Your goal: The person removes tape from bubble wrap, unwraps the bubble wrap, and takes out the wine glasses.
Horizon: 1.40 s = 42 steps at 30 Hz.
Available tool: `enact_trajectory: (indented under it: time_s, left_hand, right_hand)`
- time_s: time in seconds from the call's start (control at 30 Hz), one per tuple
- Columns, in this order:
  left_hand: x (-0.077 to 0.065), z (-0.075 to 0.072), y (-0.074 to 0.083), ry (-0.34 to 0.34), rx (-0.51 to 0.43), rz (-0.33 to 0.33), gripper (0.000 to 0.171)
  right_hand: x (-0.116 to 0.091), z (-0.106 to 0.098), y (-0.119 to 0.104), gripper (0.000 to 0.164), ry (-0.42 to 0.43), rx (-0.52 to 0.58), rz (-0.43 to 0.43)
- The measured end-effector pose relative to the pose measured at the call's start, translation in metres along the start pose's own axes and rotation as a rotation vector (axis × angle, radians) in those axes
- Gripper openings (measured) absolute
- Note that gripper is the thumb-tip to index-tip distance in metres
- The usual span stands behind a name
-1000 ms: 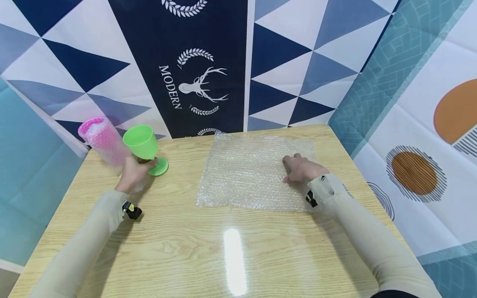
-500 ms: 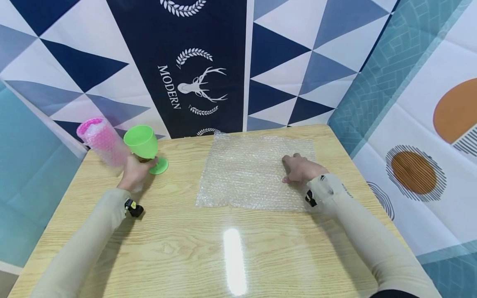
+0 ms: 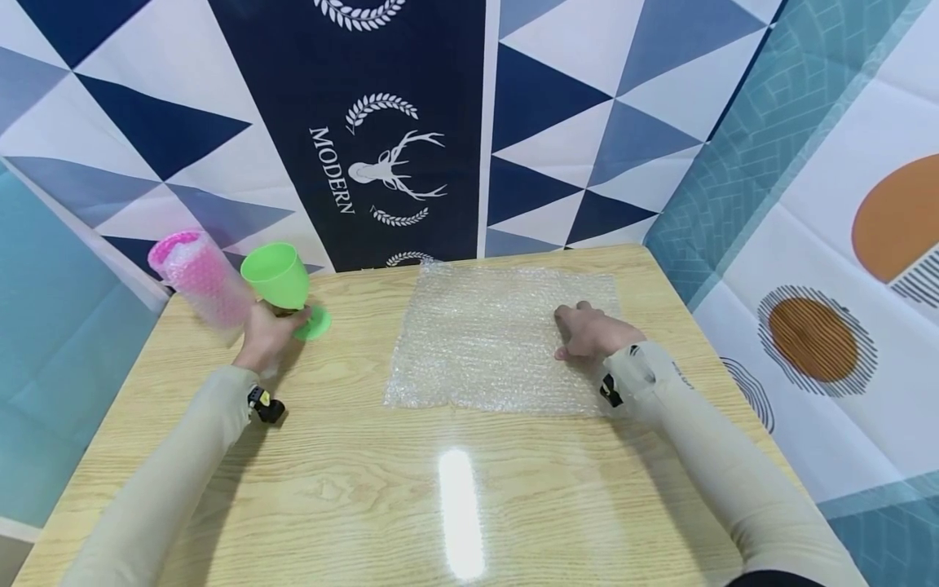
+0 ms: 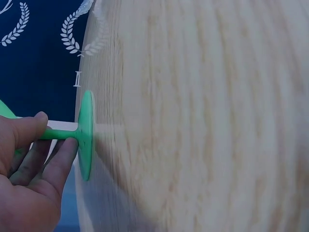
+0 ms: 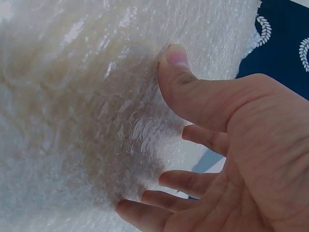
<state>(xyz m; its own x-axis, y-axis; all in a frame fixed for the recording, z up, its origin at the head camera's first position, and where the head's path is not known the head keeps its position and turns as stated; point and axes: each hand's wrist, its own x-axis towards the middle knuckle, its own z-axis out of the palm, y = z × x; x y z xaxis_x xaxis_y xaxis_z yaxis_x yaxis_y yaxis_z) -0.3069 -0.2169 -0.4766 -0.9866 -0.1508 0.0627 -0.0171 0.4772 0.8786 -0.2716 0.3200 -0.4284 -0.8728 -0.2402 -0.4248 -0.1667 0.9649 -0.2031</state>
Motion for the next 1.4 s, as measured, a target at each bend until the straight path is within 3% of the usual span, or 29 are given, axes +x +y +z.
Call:
enact_trajectory:
  time_s: [0.23,0.47,0.77,1.0,1.4]
  left_hand:
    - [0.004,0.000,0.000,-0.012,-0.022,-0.018,0.039]
    - [0.009,-0.001,-0.002,-0.026,-0.094,-0.109,0.042]
    - [0.018,-0.001,-0.002,-0.001,-0.048,-0.051,0.041]
    - [0.025,-0.001,-0.002,0.018,-0.098,-0.072,0.042]
    - [0.034,0.002,-0.003,0.051,-0.047,-0.054,0.041]
  right_hand:
    - [-0.002,-0.001,0.000,0.079,0.006,0.012,0.004]
    - [-0.003,0.000,0.000,0.079,-0.002,0.018,-0.001]
    - [-0.004,-0.002,0.000,0.080,-0.002,0.013,0.007]
    - [-0.002,-0.001,-0.001,0.080,-0.004,0.011,0.012]
    - [0.000,0.000,0.000,0.080,-0.008,0.023,0.019]
